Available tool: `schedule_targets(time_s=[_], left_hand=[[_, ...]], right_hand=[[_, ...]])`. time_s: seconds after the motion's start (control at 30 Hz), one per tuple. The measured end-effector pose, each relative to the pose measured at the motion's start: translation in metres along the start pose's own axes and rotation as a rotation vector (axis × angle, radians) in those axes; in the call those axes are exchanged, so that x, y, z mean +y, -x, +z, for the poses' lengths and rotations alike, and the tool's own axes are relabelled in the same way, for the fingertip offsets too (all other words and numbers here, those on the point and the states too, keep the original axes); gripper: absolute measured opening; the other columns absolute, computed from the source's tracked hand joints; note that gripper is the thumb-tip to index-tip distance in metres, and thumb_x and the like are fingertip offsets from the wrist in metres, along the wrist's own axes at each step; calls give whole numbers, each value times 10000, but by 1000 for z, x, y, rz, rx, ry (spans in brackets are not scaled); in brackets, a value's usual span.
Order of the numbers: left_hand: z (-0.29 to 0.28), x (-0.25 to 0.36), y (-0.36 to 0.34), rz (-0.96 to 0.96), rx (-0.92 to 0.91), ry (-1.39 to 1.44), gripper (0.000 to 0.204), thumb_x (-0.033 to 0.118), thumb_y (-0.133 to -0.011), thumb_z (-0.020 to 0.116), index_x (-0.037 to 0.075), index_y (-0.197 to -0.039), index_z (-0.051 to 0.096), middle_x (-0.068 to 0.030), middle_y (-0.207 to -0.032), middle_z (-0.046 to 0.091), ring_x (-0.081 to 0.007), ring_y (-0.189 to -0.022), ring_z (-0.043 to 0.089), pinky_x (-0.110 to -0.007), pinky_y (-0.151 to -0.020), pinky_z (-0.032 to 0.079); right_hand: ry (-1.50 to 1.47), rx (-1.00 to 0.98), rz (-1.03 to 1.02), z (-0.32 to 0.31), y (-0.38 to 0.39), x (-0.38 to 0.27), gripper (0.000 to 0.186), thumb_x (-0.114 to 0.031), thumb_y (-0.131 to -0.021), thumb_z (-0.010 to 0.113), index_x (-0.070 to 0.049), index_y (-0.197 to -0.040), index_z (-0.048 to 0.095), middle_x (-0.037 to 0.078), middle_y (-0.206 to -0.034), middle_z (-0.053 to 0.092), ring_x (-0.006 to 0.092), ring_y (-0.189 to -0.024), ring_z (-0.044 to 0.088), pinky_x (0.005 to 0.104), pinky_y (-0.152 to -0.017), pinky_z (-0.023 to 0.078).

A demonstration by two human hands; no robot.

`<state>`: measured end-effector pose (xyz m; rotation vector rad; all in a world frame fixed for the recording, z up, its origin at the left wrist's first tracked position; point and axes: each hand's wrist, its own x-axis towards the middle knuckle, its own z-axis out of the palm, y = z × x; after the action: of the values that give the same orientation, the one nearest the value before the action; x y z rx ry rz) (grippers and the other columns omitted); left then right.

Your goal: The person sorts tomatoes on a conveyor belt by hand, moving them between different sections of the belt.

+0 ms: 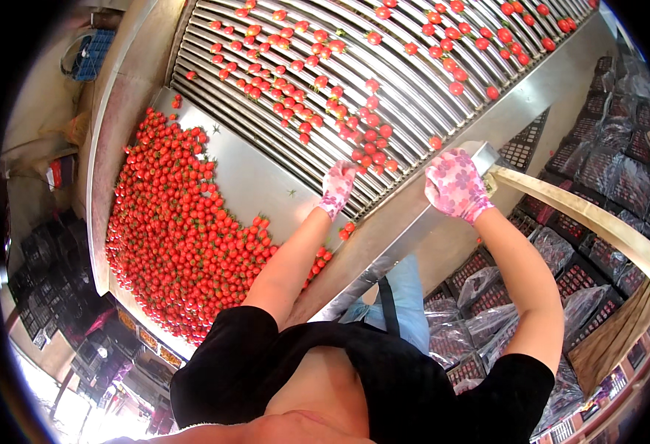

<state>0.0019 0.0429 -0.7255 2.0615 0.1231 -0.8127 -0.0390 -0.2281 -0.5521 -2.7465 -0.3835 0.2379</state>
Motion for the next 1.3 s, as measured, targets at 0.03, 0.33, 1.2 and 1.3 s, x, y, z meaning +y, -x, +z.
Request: schedule_targets(time_s=[0.03, 0.33, 1.2, 1.3], left_hand=[[-4, 16, -5, -182, -86, 196, 199, 225, -913, 621, 45, -991, 649, -78, -833, 676, -170, -725, 636, -350, -662, 508], [7, 100, -9, -220, 234, 572, 198, 150, -920, 637, -8, -1038, 619, -68, -758, 644, -158, -621, 597, -292, -615, 501], [-14, 113, 19, 108, -78, 1353, 170, 152, -954, 574, 39, -1078, 548, -78, -870, 596, -199, -775, 613, -287, -588, 474], [45, 199, 116, 133, 87, 773, 177, 133, -920, 587, 33, -1066, 592, -106, -1015, 630, -211, -862, 629, -346, -754, 544]], right_hand=[[-14, 13, -1, 2, 1, 0, 99, -180, -732, 628, -81, -725, 631, 92, -789, 605, 298, -840, 588, 443, -823, 447], [67, 11, 103, 1, 13, 9, 134, -202, -752, 619, -87, -684, 634, 98, -747, 642, 294, -826, 613, 437, -830, 451], [-208, 346, 27, 29, 8, 2, 154, -219, -794, 691, -107, -900, 679, 76, -872, 662, 284, -948, 608, 449, -895, 459], [-1200, 384, 419, 36, 19, -28, 260, -202, -915, 601, -48, -1123, 626, 105, -1133, 629, 238, -1072, 597, 337, -944, 469]])
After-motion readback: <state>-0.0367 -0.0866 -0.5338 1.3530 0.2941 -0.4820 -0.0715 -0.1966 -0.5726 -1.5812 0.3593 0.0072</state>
